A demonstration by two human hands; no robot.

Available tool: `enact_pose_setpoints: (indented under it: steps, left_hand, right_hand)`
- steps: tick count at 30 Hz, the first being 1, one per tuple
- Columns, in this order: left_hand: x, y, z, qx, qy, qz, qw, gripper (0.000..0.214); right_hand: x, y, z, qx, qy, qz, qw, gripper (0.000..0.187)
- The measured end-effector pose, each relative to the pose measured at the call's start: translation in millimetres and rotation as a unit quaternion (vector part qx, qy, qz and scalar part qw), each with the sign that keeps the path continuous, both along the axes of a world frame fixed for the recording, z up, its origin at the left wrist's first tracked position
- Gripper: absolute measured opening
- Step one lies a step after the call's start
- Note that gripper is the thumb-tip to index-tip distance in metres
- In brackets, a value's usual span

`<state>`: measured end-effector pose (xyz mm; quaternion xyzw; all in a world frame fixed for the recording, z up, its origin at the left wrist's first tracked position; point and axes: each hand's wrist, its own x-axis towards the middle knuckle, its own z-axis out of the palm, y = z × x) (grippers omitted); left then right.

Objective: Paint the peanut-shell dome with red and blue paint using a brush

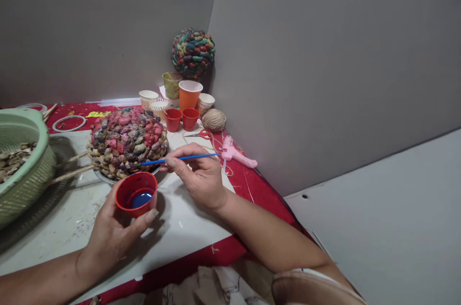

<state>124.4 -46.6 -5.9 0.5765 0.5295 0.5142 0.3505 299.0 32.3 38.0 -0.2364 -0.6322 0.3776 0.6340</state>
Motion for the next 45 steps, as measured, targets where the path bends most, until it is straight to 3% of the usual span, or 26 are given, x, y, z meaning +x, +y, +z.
enact_pose_setpoints:
  steps: [6, 14, 21, 31, 45]
  left_hand:
    - [0, -1, 1.0, -0.007, 0.004, 0.000, 1.000, 0.052]
    - [-1, -2, 2.2, -0.002, 0.037, -0.026, 0.999, 0.052]
    - [0, -3, 3.9, -0.023, 0.019, -0.049, 0.998, 0.053]
    - [1, -2, 1.1, -0.041, 0.004, -0.066, 0.997, 0.059]
    - [-1, -1, 1.3, -0.033, 0.026, -0.071, 0.997, 0.057]
  right_hand:
    - [7, 0, 2.6, 0.029, -0.001, -0.020, 0.999, 0.005]
    - [7, -4, -0.2, 0.028, -0.037, 0.011, 0.999, 0.005]
    - [14, 0, -1.3, 0.051, -0.084, 0.015, 0.995, 0.013]
    - [13, -1, 2.3, 0.113, -0.056, 0.054, 0.991, 0.029]
    - [15, 1, 1.2, 0.143, -0.074, 0.026, 0.987, 0.036]
